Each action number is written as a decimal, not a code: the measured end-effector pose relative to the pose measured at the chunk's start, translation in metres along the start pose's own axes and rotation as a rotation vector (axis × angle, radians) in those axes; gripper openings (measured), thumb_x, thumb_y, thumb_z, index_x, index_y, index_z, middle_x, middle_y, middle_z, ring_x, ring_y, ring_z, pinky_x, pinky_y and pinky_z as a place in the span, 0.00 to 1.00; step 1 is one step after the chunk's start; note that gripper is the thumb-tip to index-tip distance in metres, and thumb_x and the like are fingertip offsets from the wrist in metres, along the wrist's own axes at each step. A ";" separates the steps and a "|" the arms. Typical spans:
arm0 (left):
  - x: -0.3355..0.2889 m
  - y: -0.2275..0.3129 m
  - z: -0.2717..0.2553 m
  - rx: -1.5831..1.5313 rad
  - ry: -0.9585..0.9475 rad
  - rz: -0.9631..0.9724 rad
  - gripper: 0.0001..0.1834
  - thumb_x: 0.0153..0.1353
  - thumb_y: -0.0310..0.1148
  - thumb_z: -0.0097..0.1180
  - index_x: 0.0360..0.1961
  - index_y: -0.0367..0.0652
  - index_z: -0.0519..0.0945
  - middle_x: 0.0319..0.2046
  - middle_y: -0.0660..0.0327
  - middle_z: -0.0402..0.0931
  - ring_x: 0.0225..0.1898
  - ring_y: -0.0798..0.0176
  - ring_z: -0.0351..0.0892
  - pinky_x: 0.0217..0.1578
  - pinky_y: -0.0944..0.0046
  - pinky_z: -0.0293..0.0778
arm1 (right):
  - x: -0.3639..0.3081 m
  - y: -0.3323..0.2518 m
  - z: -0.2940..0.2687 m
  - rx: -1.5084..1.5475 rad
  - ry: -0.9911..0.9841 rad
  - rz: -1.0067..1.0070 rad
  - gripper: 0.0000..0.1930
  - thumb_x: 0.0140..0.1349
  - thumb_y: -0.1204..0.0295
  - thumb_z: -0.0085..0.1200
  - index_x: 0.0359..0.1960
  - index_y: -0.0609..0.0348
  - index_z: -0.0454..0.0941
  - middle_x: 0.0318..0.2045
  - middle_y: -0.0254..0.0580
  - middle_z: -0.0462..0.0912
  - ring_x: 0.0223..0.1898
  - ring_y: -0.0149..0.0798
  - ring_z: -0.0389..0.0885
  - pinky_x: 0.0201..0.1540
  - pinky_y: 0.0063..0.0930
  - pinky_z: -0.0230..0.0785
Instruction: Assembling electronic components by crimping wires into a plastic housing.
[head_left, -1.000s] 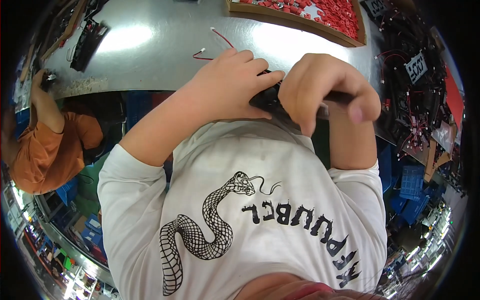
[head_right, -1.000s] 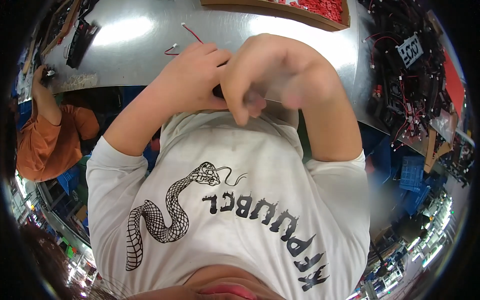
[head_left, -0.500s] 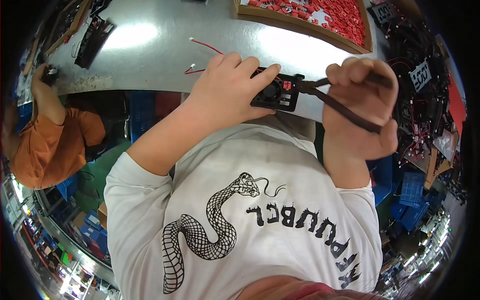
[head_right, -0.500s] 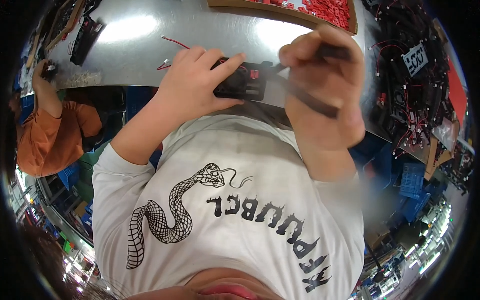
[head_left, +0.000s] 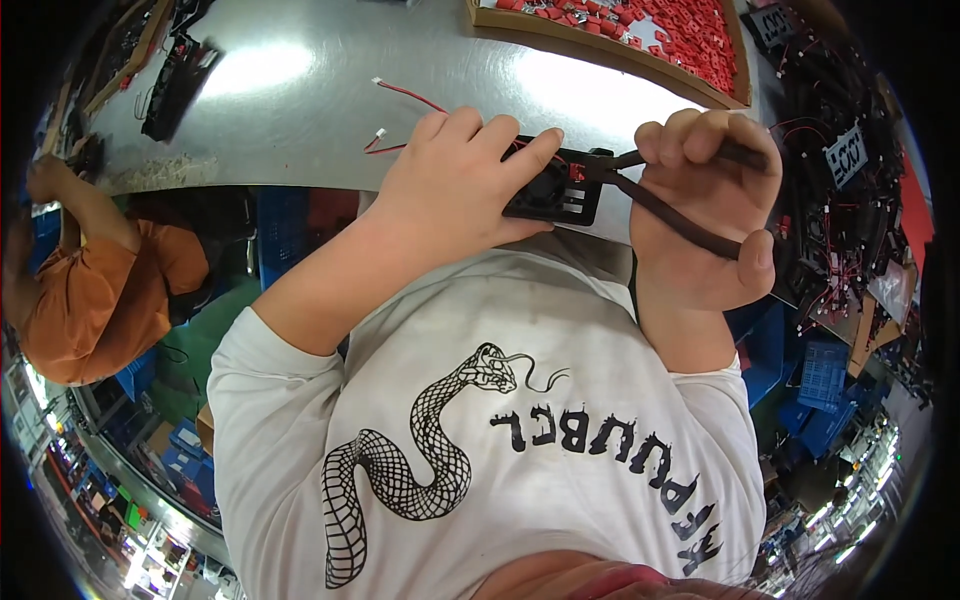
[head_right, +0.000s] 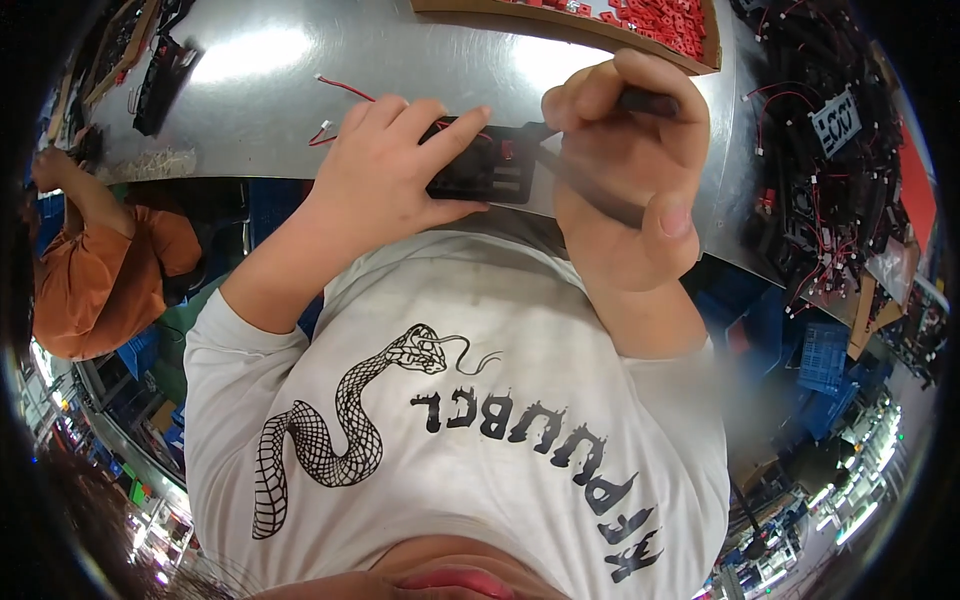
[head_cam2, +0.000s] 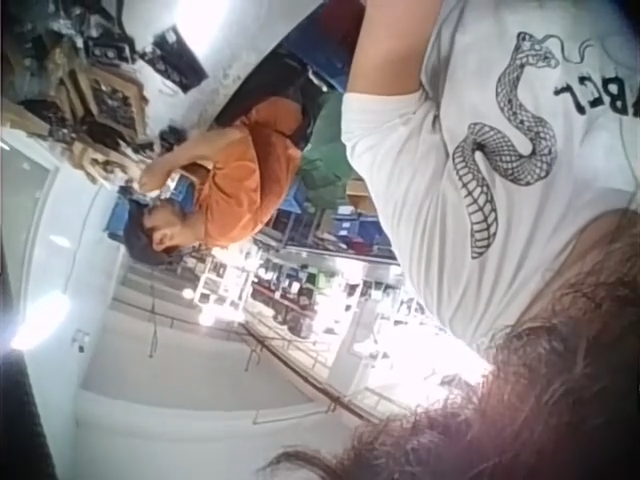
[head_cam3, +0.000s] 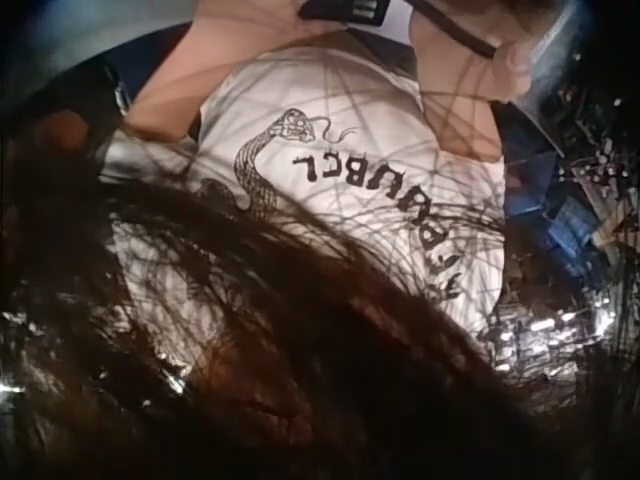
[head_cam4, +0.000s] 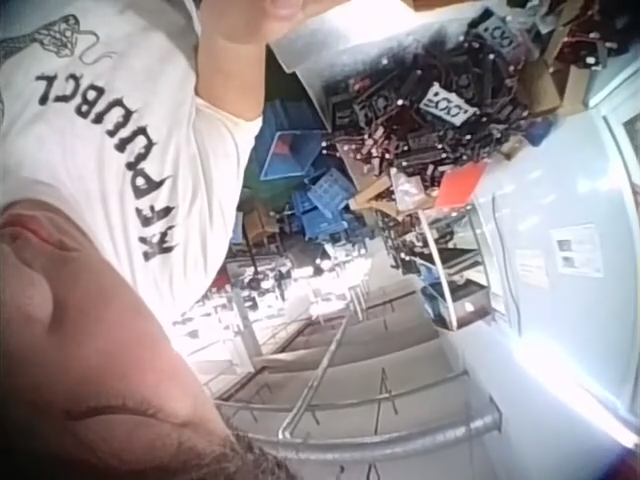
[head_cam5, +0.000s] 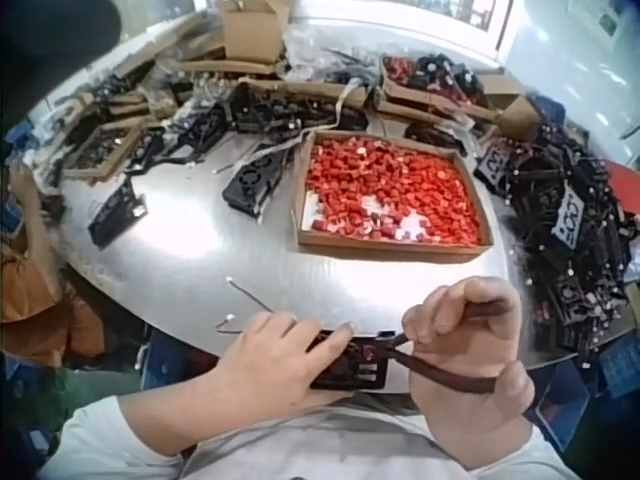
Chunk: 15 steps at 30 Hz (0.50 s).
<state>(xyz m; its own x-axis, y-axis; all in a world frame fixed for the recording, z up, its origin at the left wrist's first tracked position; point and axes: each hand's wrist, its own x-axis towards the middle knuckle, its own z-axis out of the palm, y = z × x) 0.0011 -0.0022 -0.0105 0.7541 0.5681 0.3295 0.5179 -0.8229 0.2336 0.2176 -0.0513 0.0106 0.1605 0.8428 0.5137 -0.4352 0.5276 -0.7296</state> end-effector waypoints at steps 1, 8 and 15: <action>0.000 0.000 -0.001 0.002 -0.003 0.008 0.41 0.43 0.56 0.74 0.59 0.56 0.78 0.36 0.64 0.74 0.39 0.58 0.74 0.40 0.56 0.68 | -0.001 0.003 -0.003 0.048 -0.055 -0.041 0.40 0.60 0.41 0.58 0.61 0.63 0.67 0.45 0.47 0.71 0.42 0.41 0.70 0.47 0.41 0.65; 0.003 -0.001 0.000 -0.035 0.001 0.008 0.40 0.43 0.58 0.74 0.58 0.53 0.79 0.35 0.64 0.75 0.40 0.58 0.75 0.40 0.56 0.68 | -0.029 0.012 0.008 -0.311 -0.363 -0.407 0.34 0.67 0.39 0.54 0.55 0.59 0.70 0.41 0.45 0.73 0.37 0.42 0.73 0.36 0.40 0.65; 0.002 -0.002 0.001 -0.039 -0.004 -0.014 0.40 0.45 0.59 0.73 0.58 0.53 0.80 0.36 0.64 0.76 0.40 0.59 0.75 0.41 0.57 0.69 | -0.021 -0.003 0.005 -0.172 -0.272 -0.345 0.32 0.70 0.44 0.49 0.63 0.58 0.66 0.43 0.44 0.69 0.37 0.40 0.68 0.37 0.37 0.60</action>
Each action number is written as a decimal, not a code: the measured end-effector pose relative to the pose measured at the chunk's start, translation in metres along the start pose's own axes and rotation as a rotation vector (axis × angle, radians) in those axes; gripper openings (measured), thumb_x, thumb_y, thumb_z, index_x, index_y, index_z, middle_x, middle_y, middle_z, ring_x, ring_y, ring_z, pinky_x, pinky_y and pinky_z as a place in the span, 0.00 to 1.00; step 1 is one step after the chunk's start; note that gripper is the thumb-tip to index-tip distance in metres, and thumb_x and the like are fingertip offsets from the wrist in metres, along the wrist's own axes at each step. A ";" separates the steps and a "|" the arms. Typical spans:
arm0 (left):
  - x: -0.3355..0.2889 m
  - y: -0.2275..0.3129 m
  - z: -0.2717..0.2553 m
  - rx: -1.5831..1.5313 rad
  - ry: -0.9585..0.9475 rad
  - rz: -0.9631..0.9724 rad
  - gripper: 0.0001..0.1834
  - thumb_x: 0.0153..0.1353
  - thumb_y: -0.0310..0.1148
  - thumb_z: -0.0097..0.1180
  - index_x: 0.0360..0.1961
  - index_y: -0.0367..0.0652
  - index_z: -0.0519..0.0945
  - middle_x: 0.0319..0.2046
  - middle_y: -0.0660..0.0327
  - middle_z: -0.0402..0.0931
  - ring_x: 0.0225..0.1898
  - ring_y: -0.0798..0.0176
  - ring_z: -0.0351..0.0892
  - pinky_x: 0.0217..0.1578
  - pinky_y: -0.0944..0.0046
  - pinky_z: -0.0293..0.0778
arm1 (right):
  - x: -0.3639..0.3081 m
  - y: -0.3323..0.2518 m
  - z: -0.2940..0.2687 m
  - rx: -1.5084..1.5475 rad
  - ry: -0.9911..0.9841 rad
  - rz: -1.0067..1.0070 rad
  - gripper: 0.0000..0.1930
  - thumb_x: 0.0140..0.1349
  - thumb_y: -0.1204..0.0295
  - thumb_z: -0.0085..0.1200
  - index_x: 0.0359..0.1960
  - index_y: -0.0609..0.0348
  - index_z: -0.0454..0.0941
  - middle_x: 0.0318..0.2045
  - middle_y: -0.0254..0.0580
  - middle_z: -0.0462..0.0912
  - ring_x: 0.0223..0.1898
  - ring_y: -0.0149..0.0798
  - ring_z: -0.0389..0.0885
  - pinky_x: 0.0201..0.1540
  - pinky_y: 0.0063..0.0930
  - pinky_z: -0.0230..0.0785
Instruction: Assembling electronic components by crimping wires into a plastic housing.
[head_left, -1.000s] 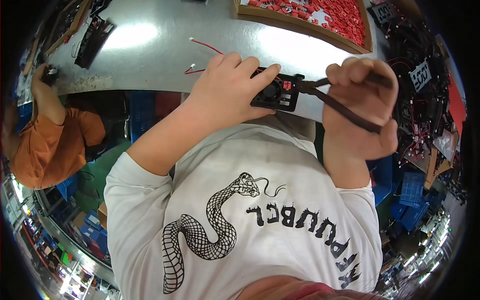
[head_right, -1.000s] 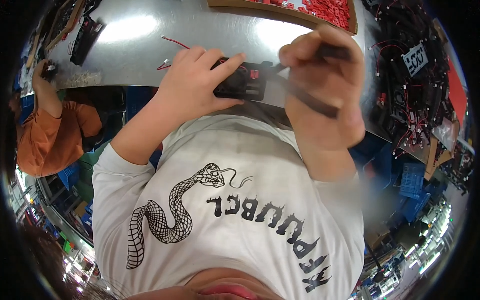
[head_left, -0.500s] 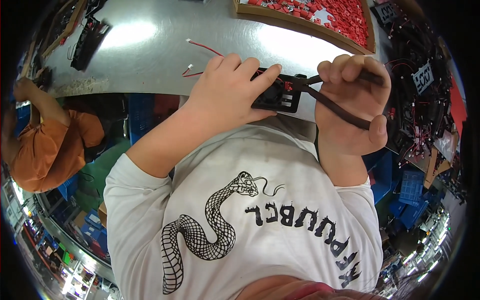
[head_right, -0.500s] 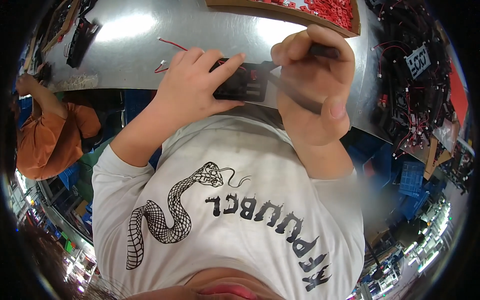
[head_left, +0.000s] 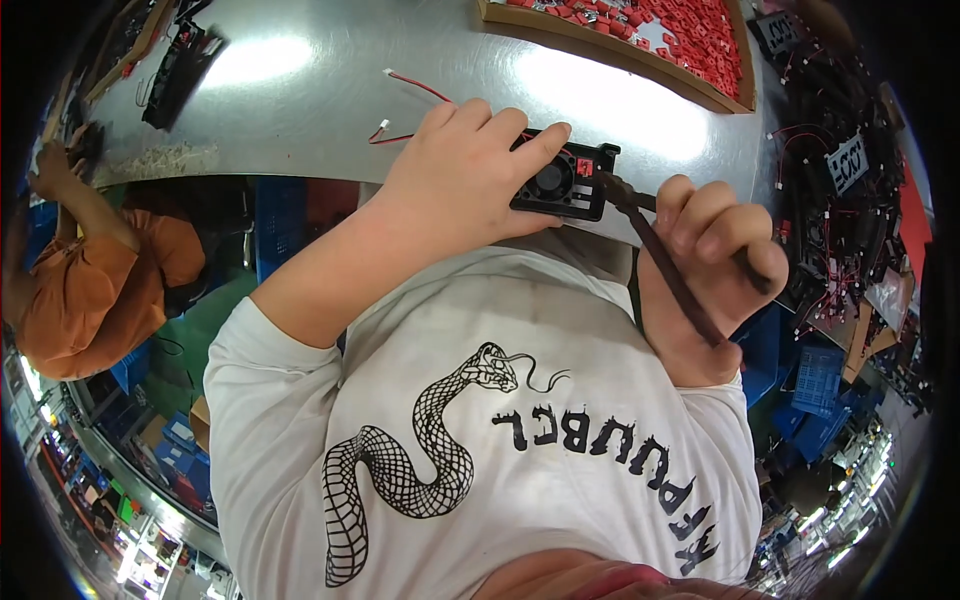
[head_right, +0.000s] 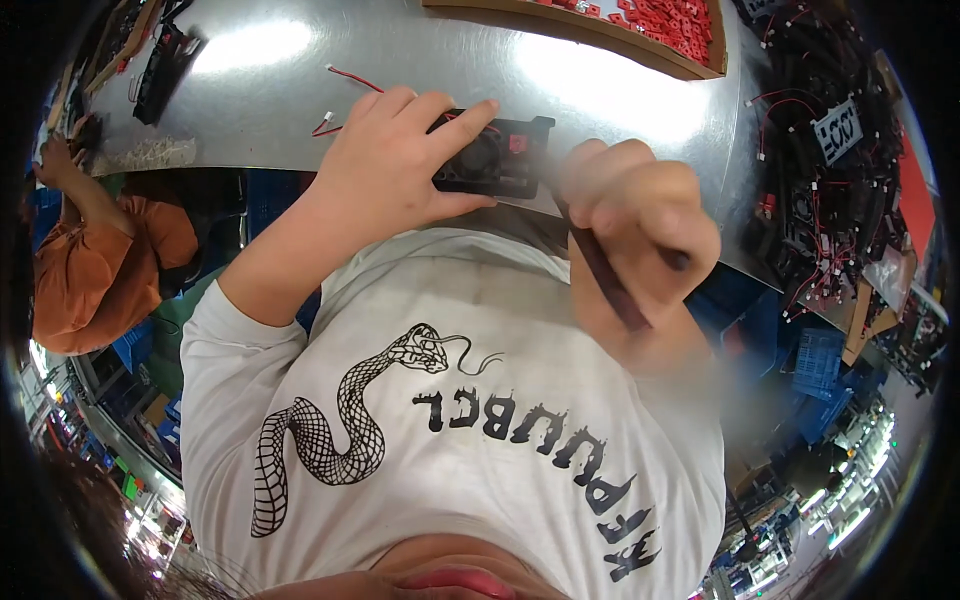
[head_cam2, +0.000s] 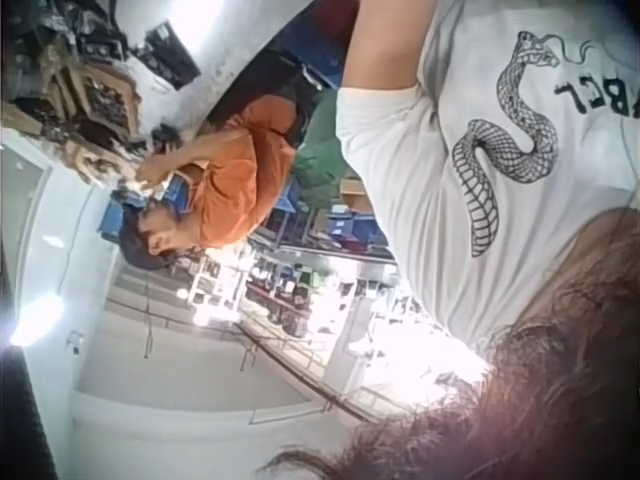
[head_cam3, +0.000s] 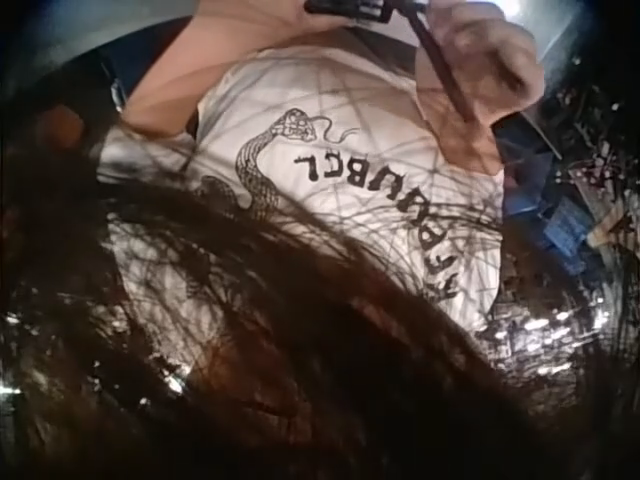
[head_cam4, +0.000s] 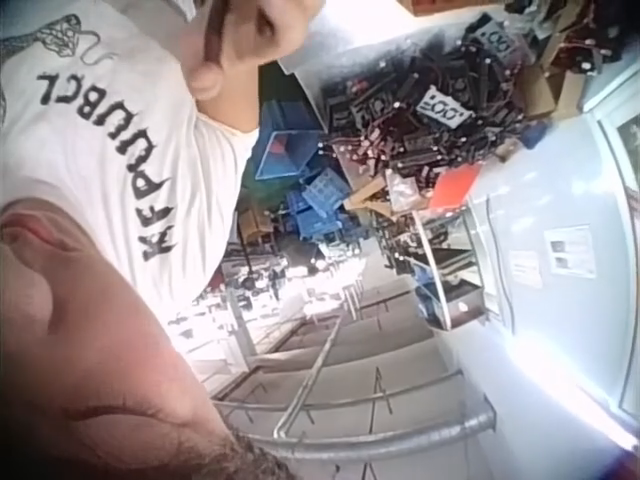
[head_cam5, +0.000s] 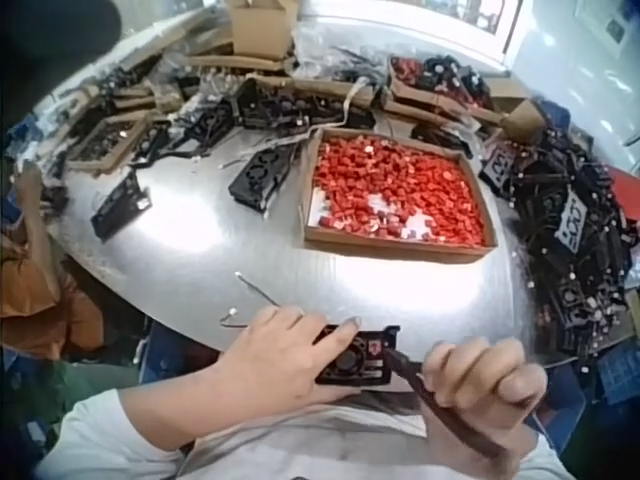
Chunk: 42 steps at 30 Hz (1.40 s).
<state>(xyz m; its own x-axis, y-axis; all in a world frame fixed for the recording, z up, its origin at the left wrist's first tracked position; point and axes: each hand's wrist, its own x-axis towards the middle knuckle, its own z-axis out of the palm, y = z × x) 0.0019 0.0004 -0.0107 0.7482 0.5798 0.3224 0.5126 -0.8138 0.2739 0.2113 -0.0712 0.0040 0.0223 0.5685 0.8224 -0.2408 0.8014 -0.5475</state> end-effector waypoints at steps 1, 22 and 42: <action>-0.001 0.000 0.001 0.009 0.001 0.001 0.40 0.45 0.59 0.73 0.58 0.54 0.80 0.36 0.64 0.76 0.40 0.59 0.75 0.41 0.57 0.69 | -0.001 0.000 0.001 0.001 0.000 0.001 0.32 0.70 0.44 0.49 0.63 0.58 0.66 0.43 0.44 0.69 0.37 0.40 0.68 0.37 0.37 0.60; 0.001 0.004 -0.005 0.000 -0.084 -0.038 0.41 0.45 0.55 0.75 0.62 0.55 0.78 0.41 0.63 0.76 0.42 0.56 0.75 0.44 0.55 0.69 | -0.003 0.002 -0.005 0.045 0.067 0.150 0.40 0.67 0.37 0.51 0.65 0.57 0.60 0.47 0.47 0.67 0.41 0.42 0.67 0.42 0.42 0.63; 0.002 0.000 -0.010 0.051 -0.023 0.009 0.39 0.44 0.52 0.75 0.59 0.53 0.79 0.38 0.62 0.76 0.40 0.54 0.75 0.42 0.53 0.70 | 0.026 -0.005 -0.013 0.152 0.319 0.169 0.28 0.65 0.42 0.52 0.55 0.50 0.72 0.40 0.37 0.67 0.40 0.38 0.65 0.42 0.37 0.61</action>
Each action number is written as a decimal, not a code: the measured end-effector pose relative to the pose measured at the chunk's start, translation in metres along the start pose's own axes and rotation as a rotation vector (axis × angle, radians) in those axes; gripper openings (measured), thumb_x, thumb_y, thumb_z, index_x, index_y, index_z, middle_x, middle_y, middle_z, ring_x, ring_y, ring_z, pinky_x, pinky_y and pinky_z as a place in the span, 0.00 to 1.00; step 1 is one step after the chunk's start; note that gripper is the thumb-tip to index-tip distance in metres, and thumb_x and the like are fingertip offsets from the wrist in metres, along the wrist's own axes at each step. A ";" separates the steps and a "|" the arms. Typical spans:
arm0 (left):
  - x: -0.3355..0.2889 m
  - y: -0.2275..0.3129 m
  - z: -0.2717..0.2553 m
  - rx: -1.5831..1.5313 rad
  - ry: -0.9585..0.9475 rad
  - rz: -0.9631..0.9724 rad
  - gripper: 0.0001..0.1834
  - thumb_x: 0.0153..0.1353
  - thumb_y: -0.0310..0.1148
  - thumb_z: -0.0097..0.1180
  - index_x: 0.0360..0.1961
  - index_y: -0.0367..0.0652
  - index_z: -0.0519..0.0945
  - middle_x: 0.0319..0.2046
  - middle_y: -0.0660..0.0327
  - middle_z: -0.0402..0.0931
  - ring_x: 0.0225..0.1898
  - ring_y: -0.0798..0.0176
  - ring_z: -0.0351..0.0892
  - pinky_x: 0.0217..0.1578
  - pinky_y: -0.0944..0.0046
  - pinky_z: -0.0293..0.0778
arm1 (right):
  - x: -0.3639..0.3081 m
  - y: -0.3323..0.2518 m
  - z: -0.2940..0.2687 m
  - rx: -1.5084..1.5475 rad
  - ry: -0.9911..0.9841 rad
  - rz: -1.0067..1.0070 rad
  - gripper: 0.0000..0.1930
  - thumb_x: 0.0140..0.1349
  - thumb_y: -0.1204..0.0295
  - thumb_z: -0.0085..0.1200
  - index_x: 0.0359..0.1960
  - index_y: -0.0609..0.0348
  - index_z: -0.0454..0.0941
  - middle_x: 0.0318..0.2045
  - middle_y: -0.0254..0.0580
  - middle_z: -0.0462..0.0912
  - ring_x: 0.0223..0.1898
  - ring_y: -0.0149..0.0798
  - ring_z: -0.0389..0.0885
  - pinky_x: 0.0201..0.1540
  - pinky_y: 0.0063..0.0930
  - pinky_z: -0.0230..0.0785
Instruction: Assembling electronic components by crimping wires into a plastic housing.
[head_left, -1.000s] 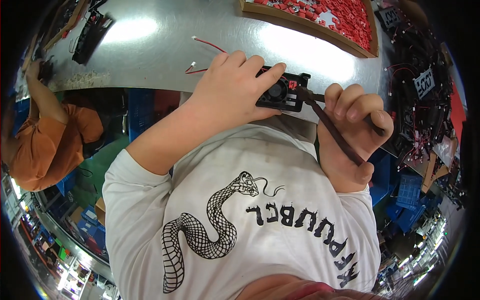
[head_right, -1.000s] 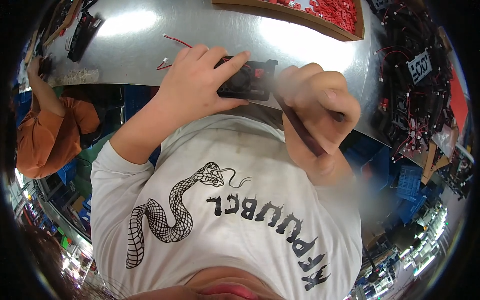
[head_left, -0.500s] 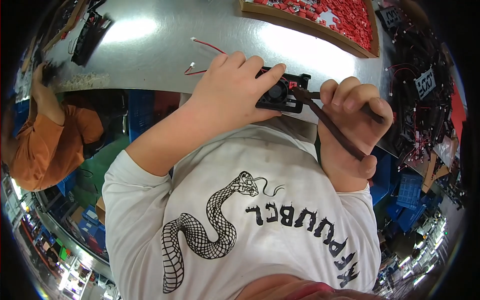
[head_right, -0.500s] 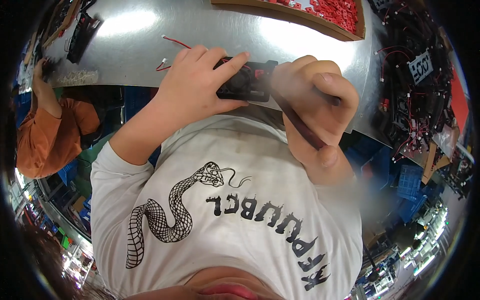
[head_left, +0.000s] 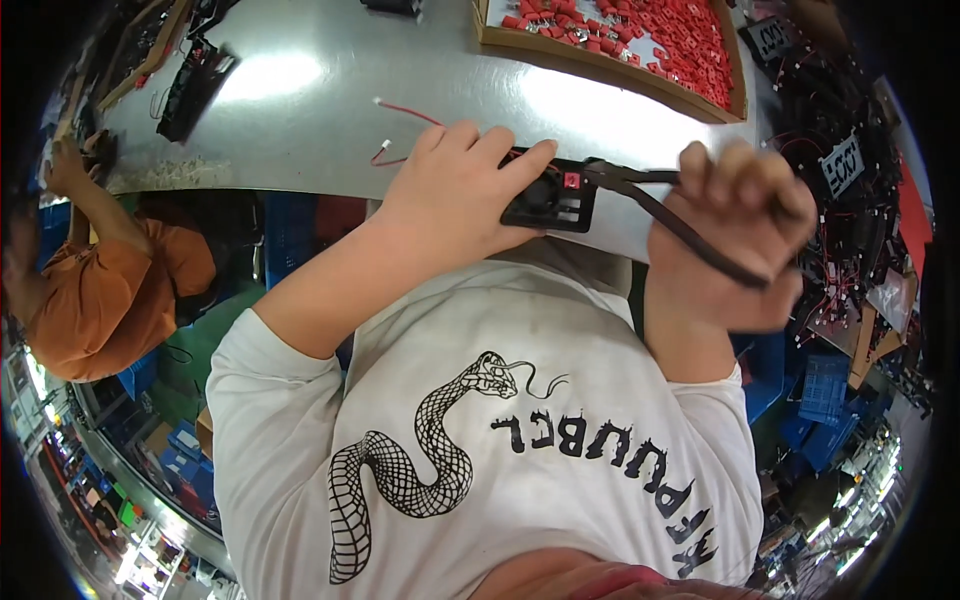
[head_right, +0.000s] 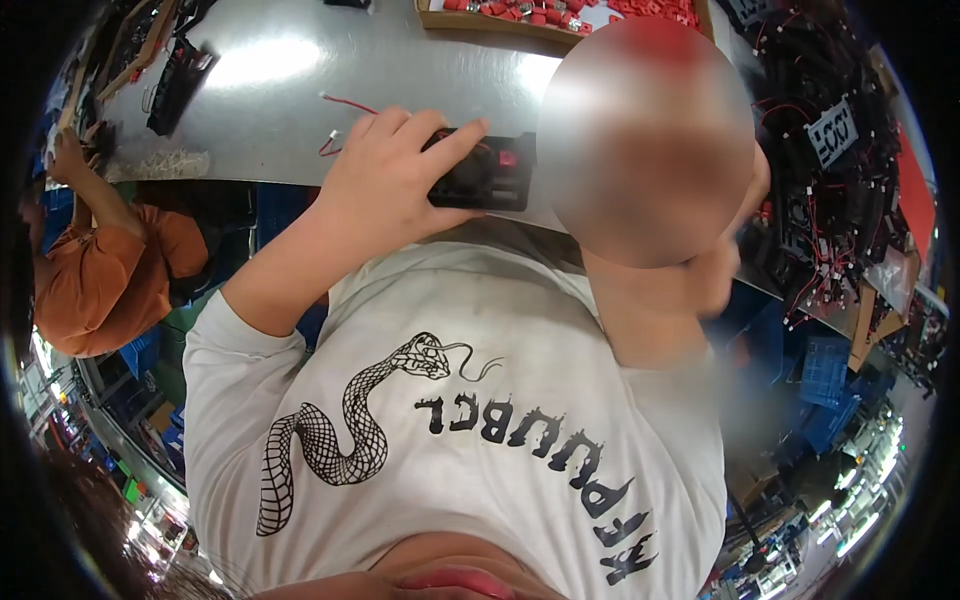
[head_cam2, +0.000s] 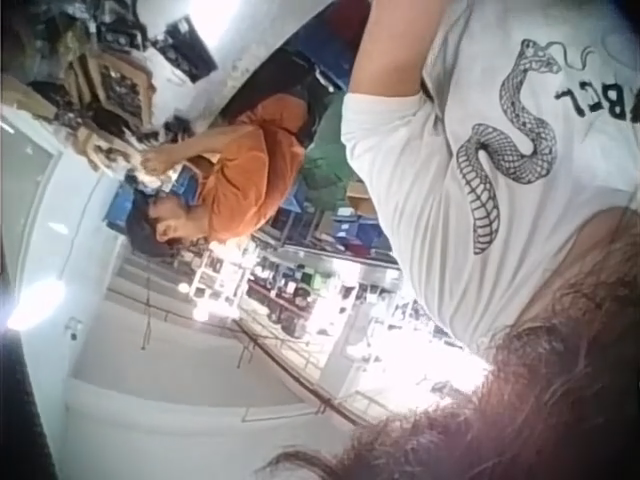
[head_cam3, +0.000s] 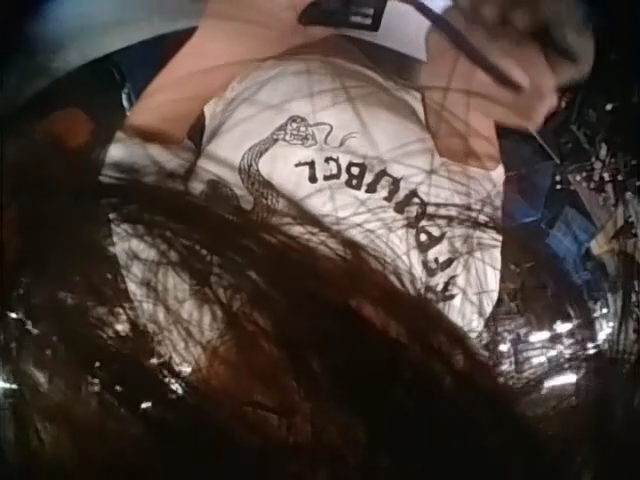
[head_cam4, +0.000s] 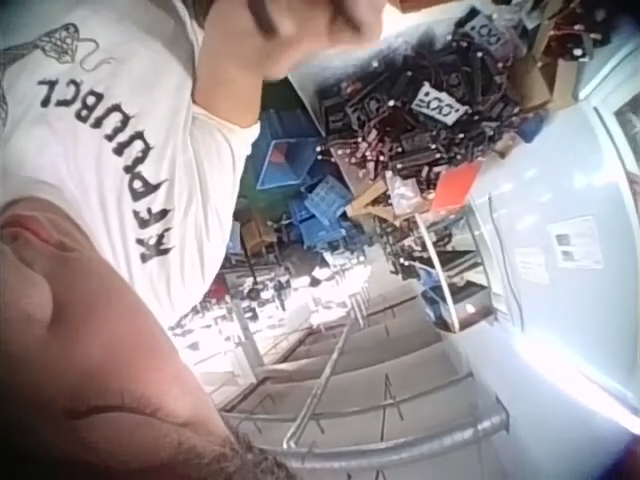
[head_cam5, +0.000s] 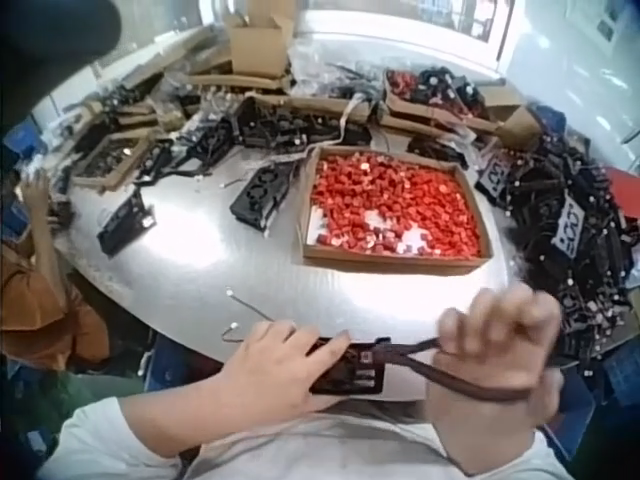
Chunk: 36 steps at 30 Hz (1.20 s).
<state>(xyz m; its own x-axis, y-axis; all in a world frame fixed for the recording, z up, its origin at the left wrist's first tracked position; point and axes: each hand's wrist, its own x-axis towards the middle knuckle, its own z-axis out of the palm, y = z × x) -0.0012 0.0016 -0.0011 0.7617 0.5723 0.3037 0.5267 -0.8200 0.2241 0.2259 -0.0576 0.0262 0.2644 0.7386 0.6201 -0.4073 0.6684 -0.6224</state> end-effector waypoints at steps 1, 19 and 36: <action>-0.002 -0.006 -0.002 -0.068 -0.034 -0.030 0.39 0.44 0.51 0.75 0.59 0.51 0.79 0.39 0.59 0.77 0.42 0.52 0.76 0.43 0.52 0.72 | -0.002 -0.010 0.002 -0.092 0.007 -0.072 0.27 0.64 0.44 0.56 0.55 0.49 0.74 0.41 0.36 0.68 0.41 0.39 0.66 0.44 0.37 0.64; -0.053 -0.068 -0.017 0.284 0.187 -0.246 0.37 0.51 0.40 0.71 0.64 0.46 0.76 0.64 0.45 0.70 0.65 0.38 0.68 0.64 0.42 0.63 | 0.069 -0.074 -0.179 -2.171 0.187 -0.003 0.32 0.58 0.55 0.66 0.59 0.61 0.76 0.55 0.57 0.80 0.57 0.60 0.78 0.61 0.46 0.71; -0.034 -0.032 0.007 -0.147 0.218 -0.050 0.20 0.50 0.32 0.68 0.48 0.49 0.84 0.51 0.62 0.78 0.53 0.52 0.76 0.54 0.49 0.68 | 0.131 -0.128 -0.220 -2.162 0.283 0.320 0.26 0.54 0.59 0.65 0.51 0.66 0.82 0.45 0.56 0.87 0.50 0.50 0.86 0.55 0.37 0.75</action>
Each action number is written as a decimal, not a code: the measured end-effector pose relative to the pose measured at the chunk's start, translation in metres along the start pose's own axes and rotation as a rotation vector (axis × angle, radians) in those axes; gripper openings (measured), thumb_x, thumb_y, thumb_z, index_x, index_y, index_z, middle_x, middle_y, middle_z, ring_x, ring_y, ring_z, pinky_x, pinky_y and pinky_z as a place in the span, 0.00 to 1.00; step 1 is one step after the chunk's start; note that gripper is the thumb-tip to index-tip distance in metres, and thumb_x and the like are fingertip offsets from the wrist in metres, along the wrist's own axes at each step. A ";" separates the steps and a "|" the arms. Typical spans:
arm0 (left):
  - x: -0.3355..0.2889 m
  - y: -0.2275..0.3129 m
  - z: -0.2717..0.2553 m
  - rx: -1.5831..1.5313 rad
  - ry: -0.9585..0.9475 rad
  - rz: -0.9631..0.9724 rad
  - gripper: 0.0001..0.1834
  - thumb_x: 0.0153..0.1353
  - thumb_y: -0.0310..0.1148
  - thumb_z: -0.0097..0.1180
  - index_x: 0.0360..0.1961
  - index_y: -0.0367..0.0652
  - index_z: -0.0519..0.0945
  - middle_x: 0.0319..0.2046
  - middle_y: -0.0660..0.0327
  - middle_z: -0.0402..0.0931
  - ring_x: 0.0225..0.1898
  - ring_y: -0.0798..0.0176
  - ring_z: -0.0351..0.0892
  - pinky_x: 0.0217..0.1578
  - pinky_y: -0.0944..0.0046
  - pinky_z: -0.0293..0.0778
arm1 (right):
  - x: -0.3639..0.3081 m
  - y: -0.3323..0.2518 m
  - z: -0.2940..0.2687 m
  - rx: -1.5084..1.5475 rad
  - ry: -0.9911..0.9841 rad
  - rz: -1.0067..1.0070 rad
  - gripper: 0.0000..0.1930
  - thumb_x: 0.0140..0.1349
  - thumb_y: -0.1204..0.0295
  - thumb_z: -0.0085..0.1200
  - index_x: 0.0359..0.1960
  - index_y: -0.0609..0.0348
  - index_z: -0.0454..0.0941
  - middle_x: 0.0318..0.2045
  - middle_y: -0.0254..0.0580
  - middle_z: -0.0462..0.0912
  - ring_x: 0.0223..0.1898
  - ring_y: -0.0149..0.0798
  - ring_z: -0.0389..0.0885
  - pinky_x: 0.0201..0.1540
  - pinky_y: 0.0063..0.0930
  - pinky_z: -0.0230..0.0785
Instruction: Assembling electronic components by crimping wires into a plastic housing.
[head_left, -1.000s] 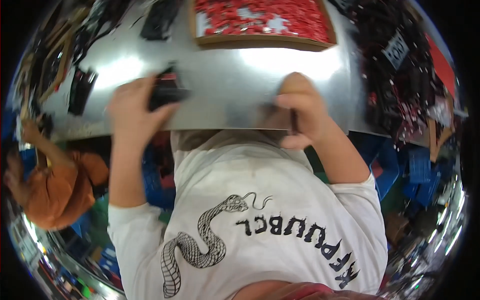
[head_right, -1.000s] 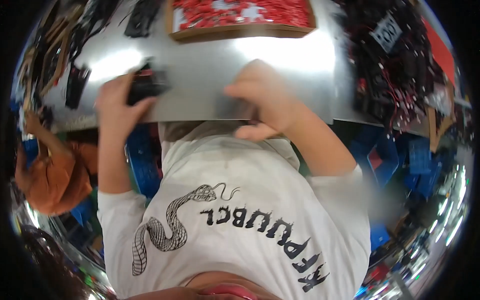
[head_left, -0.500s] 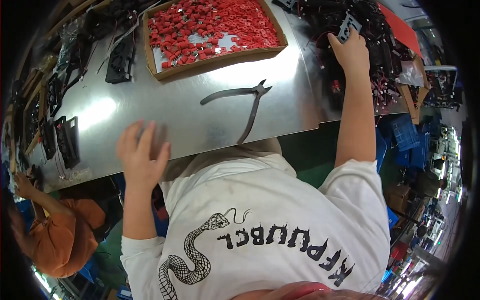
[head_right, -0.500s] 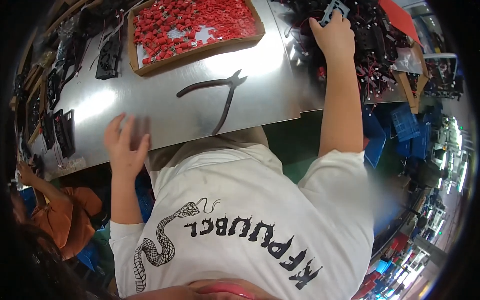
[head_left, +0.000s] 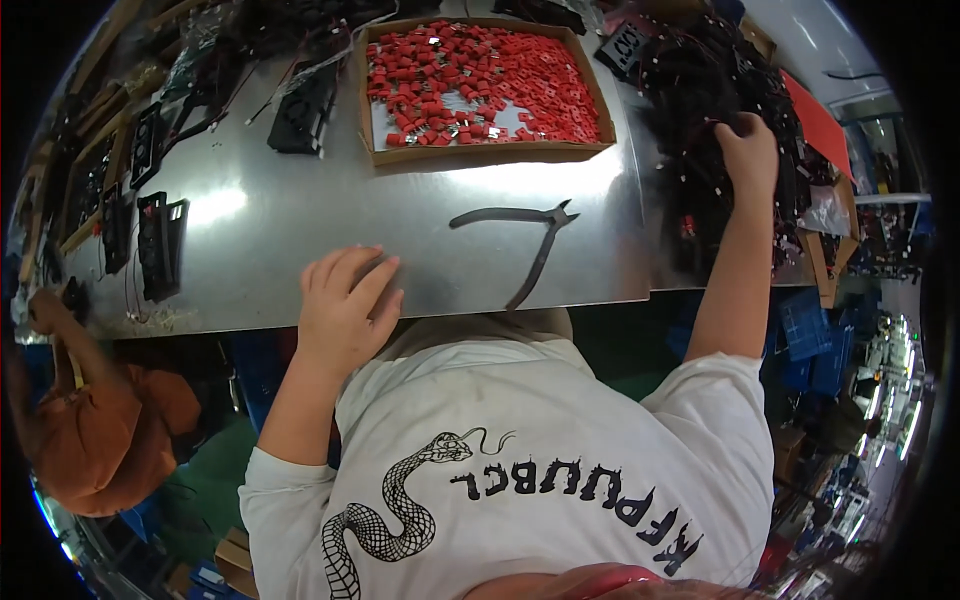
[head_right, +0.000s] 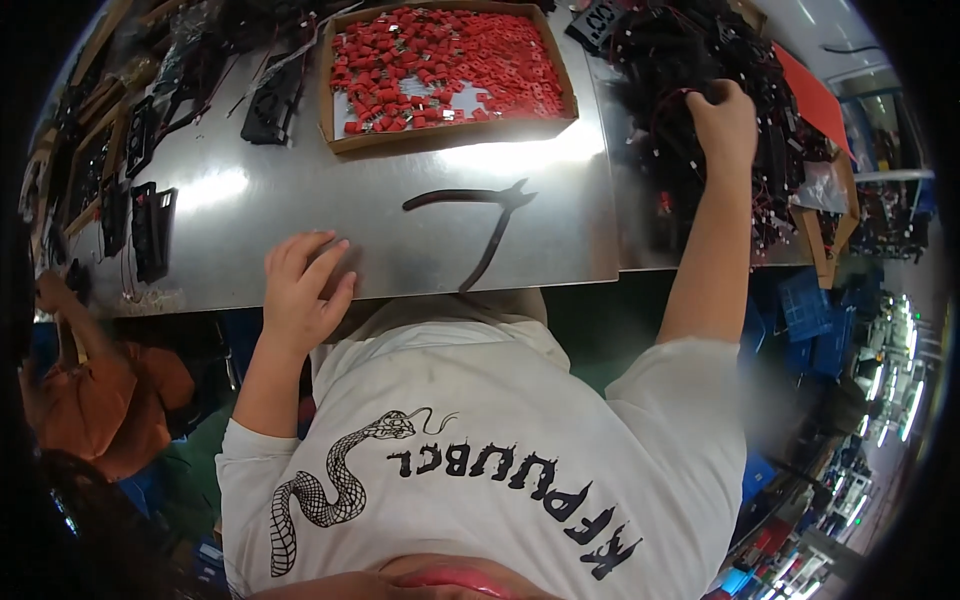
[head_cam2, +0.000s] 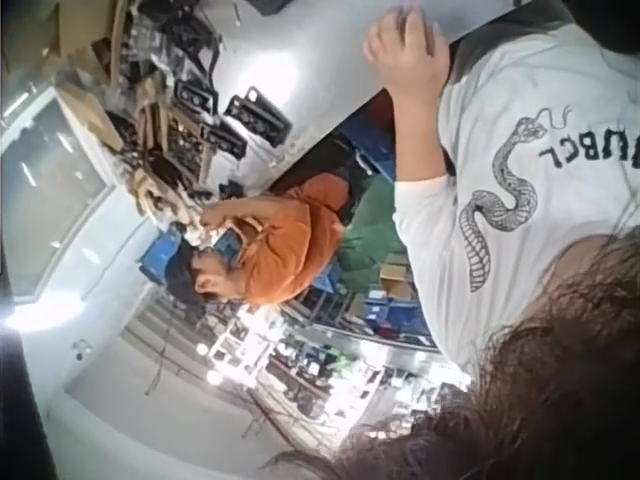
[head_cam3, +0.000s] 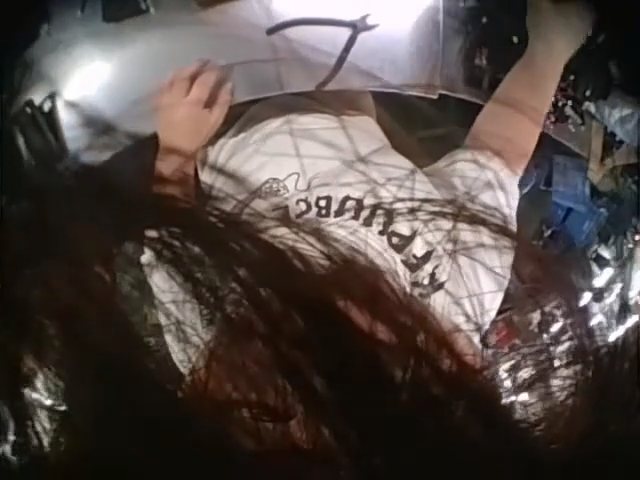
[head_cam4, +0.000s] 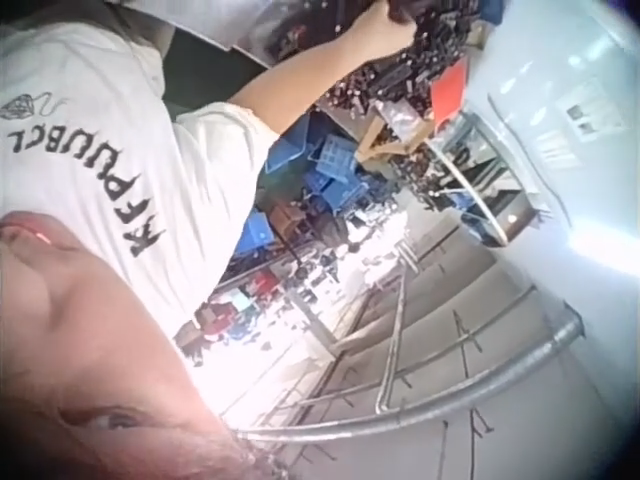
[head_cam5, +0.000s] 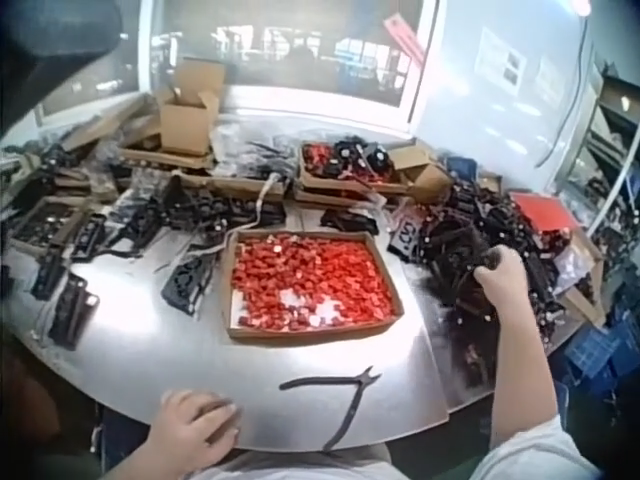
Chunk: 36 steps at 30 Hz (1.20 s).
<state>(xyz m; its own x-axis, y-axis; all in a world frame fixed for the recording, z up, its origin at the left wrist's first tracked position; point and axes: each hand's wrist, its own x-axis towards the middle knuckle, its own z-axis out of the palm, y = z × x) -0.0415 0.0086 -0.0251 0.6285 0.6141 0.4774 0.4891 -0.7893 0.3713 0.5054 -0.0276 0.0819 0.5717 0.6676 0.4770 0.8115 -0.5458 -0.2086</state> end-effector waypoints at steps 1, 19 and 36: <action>0.001 0.001 0.000 -0.025 0.021 0.000 0.18 0.50 0.31 0.68 0.45 0.48 0.85 0.47 0.62 0.80 0.50 0.52 0.78 0.51 0.50 0.70 | -0.006 -0.006 -0.011 0.059 0.059 -0.019 0.24 0.55 0.64 0.64 0.52 0.64 0.81 0.45 0.50 0.87 0.47 0.45 0.86 0.52 0.34 0.75; 0.055 0.075 -0.002 -0.011 0.286 0.223 0.26 0.52 0.43 0.66 0.55 0.60 0.80 0.58 0.64 0.76 0.59 0.57 0.73 0.60 0.50 0.63 | -0.190 -0.217 -0.044 1.372 -1.295 0.013 0.24 0.55 0.80 0.53 0.57 0.61 0.72 0.47 0.39 0.79 0.43 0.36 0.80 0.43 0.30 0.75; 0.024 0.019 -0.005 0.061 -0.196 -0.203 0.41 0.43 0.49 0.76 0.56 0.45 0.73 0.43 0.56 0.75 0.47 0.50 0.77 0.51 0.50 0.66 | -0.060 -0.246 0.080 0.226 -0.783 -0.544 0.11 0.63 0.72 0.60 0.45 0.63 0.85 0.37 0.51 0.86 0.40 0.47 0.86 0.44 0.39 0.77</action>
<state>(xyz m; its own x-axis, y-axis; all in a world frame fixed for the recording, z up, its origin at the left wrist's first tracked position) -0.0197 0.0083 -0.0026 0.6158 0.7526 0.2332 0.6489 -0.6523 0.3917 0.2813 0.1074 0.0368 -0.0352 0.9912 -0.1276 0.9456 -0.0083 -0.3253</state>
